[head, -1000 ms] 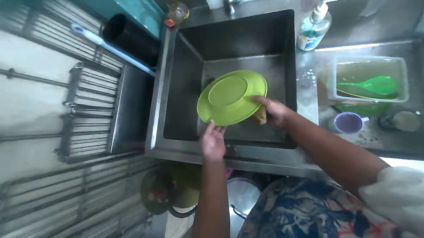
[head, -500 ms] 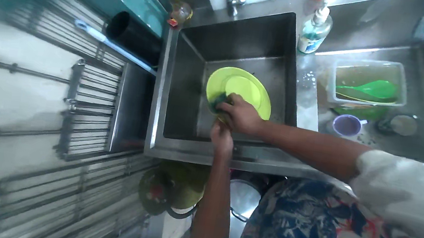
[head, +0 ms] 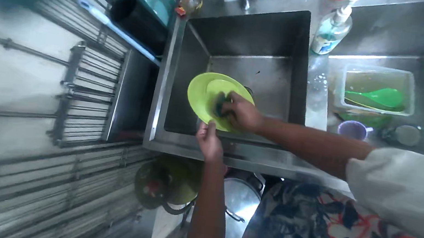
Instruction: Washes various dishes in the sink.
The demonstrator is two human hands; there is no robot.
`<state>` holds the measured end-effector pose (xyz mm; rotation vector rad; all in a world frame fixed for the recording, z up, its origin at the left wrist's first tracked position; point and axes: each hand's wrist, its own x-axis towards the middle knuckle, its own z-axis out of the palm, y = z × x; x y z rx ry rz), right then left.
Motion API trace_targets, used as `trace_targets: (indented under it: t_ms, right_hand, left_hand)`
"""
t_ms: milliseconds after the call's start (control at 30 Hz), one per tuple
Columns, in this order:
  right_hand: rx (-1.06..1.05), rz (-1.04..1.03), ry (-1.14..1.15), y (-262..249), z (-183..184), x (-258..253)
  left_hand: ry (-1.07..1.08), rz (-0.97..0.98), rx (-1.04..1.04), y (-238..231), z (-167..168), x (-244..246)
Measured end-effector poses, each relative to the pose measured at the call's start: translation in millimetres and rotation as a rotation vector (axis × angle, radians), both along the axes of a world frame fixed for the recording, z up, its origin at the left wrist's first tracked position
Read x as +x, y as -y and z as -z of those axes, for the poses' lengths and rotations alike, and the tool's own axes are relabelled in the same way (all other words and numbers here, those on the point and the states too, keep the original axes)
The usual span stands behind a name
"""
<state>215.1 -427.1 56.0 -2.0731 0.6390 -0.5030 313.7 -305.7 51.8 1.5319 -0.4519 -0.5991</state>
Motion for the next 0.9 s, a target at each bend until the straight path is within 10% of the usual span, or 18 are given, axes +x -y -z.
trace_targets:
  t_ms: [233,433,633,900]
  right_hand:
    - [0.189,0.307,-0.205,80,16,10]
    - [-0.043,-0.060,-0.147,82,-30,67]
    - [0.291,0.205,-0.223,127,22,37]
    - [0.353,0.296,-0.059,-22,10,4]
  left_hand:
    - [0.037,0.127,0.016,-11,-11,0]
    - [-0.003,0.153,-0.038,-6,0,-6]
    - [-0.072,0.035,-0.096,-10,-16,-9]
    - [-0.034,-0.122,0.022,21,-2,-5]
